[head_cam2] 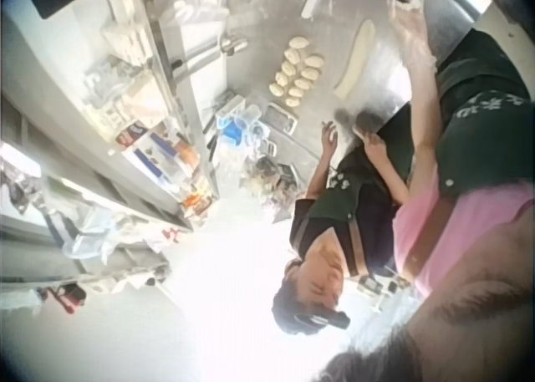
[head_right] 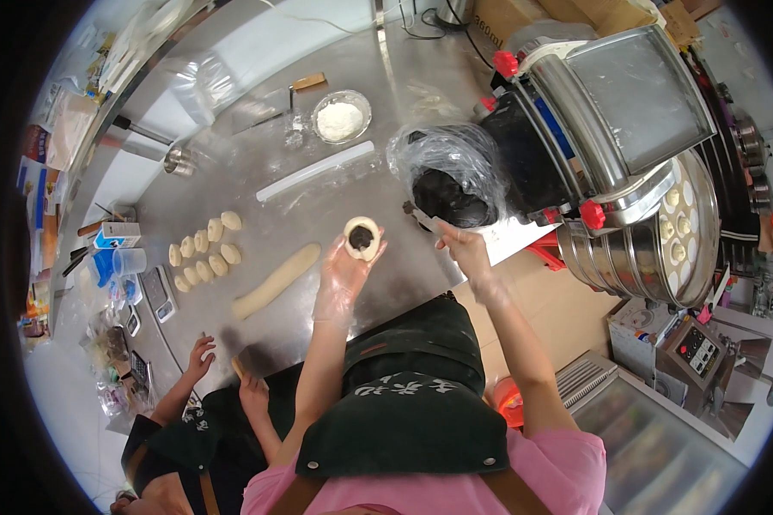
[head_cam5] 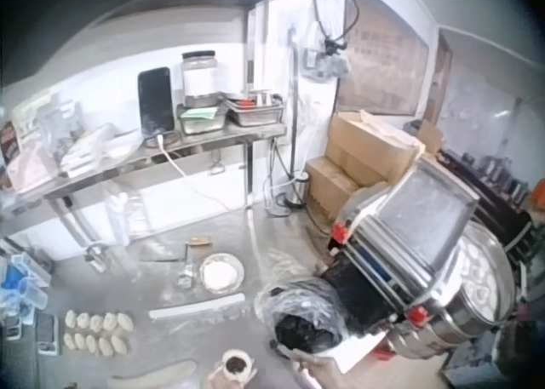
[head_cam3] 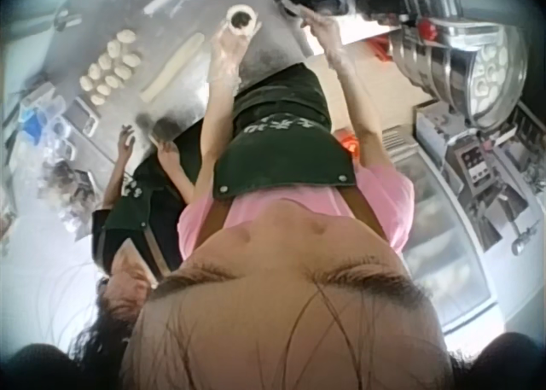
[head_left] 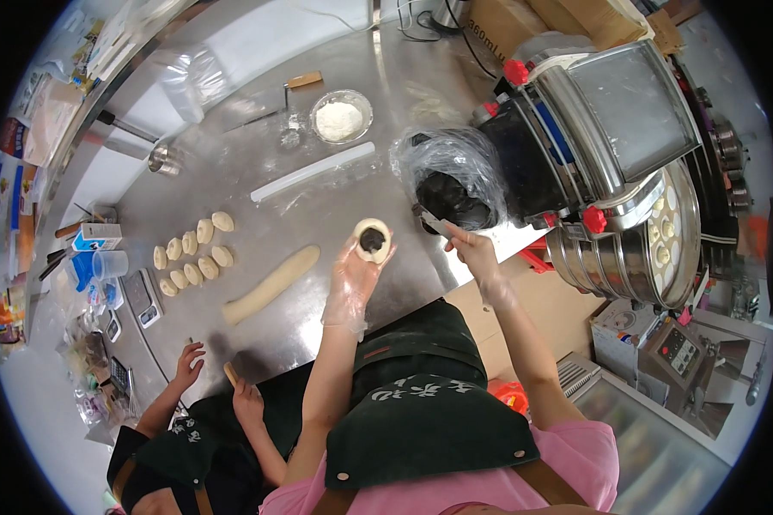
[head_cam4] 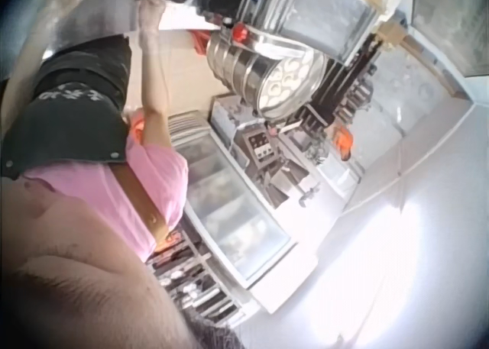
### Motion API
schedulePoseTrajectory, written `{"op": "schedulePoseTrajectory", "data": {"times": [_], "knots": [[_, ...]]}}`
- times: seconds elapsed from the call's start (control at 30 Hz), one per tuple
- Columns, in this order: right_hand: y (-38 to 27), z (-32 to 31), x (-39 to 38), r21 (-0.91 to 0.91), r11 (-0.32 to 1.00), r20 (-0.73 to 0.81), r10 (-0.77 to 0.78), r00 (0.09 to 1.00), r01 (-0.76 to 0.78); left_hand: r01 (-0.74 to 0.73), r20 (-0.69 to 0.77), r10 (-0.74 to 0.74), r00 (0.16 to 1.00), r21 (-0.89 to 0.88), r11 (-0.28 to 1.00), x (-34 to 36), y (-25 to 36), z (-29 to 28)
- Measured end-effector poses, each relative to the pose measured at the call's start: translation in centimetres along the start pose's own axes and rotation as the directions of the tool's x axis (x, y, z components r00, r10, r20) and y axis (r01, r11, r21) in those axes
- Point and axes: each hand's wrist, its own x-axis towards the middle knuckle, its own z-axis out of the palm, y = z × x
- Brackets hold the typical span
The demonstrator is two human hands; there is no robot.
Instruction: The person makes buns by filling dough portions with paste, pinching and rolling the dough closed into balls by hand, and placing the shaped buns onto a steamer tray.
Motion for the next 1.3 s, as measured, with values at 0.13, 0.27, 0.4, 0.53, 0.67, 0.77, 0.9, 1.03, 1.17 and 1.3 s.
{"op": "schedulePoseTrajectory", "data": {"times": [0.13,0.27,0.4,0.53,0.67,0.77,0.9,1.03,1.17,1.3], "knots": [[-1.8,4.0,-4.3,-0.563,0.586,-0.029,-0.718,0.695,0.583,0.045,0.047,-0.044,0.998,-0.015,0.999,0.7,-1.0,2.6],[-2.1,4.5,-5.2,-0.776,0.264,0.116,-0.833,0.542,0.573,0.042,0.096,-0.043,0.994,0.012,0.999,0.8,-1.1,3.4],[-3.2,3.9,-6.1,-0.794,0.178,0.204,-0.823,0.531,0.581,-0.052,0.021,0.048,0.999,0.267,0.962,0.4,-1.0,4.0],[-2.9,4.1,-6.1,-0.685,0.389,0.142,-0.758,0.637,0.616,-0.008,0.005,0.007,1.0,0.276,0.961,1.0,-0.7,3.2],[-2.5,4.3,-6.1,-0.224,0.899,0.03,-0.379,0.925,0.376,-0.049,-0.026,0.055,0.998,0.201,0.978,0.8,-1.0,3.2],[-3.5,4.8,-6.6,-0.123,0.974,0.022,-0.188,0.982,0.189,-0.152,-0.026,0.167,0.986,0.305,0.94,0.5,-1.5,3.2],[-4.0,5.5,-7.6,-0.195,0.933,0.02,-0.303,0.953,0.301,-0.243,-0.069,0.322,0.944,0.513,0.823,0.2,-1.9,4.3],[-3.7,5.5,-7.7,-0.206,0.901,-0.07,-0.403,0.913,0.382,-0.267,-0.035,0.357,0.933,0.596,0.757,0.8,-1.7,4.1],[-3.7,5.7,-7.5,-0.176,0.926,-0.1,-0.354,0.93,0.334,-0.115,-0.006,0.122,0.993,0.286,0.951,1.6,-1.4,1.5],[-3.6,5.5,-7.5,-0.305,0.835,-0.059,-0.496,0.866,0.458,0.028,0.027,-0.03,0.999,0.076,0.997,1.5,-1.6,1.9]]}}
